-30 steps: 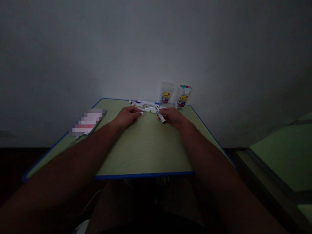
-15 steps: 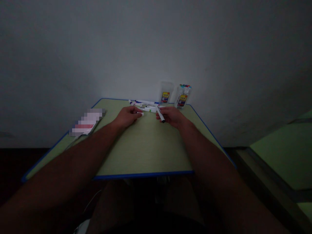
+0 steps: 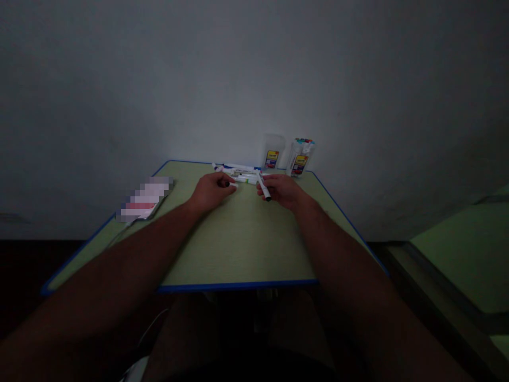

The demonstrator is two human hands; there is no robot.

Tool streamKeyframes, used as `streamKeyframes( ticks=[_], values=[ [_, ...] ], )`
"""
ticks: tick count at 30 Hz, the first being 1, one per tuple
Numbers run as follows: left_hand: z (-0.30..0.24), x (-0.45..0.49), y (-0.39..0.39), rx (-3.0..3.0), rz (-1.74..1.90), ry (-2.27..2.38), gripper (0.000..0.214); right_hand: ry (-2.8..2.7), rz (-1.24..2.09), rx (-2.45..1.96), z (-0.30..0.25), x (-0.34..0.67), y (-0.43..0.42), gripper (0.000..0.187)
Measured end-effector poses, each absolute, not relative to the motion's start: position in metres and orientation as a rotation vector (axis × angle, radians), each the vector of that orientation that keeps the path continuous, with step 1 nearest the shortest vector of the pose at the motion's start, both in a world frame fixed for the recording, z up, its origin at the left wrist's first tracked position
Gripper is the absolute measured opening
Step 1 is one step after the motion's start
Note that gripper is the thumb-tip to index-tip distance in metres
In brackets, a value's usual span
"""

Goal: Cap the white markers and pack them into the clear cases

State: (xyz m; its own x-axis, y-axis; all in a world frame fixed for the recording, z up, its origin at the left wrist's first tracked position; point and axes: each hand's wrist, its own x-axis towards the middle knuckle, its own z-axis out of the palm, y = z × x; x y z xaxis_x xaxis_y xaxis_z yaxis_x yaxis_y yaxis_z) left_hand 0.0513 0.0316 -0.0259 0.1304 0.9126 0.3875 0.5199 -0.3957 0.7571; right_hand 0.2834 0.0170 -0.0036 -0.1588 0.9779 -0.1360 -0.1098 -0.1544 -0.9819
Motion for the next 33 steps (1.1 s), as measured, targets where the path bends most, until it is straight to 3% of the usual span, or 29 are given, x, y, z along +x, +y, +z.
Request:
streamKeyframes(
  ticks=[9,21,33],
  values=[
    [-0.0287,0.0505,0.0333,2.009,1.197,1.293,0.022,-1.150,1.470,-1.163,-0.0036,0.2823,0.0171,0.013],
    [-0.0246,0.0501,0.0313,2.039,1.239,1.371,0.008,-1.155,1.479,-1.172,-0.0023,0.2817,0.0154,0.016],
    [-0.0227,0.0501,0.0299,2.045,1.181,1.408,0.025,-1.140,1.458,-1.208,-0.0005,0.2804,0.0137,0.018]
  ],
)
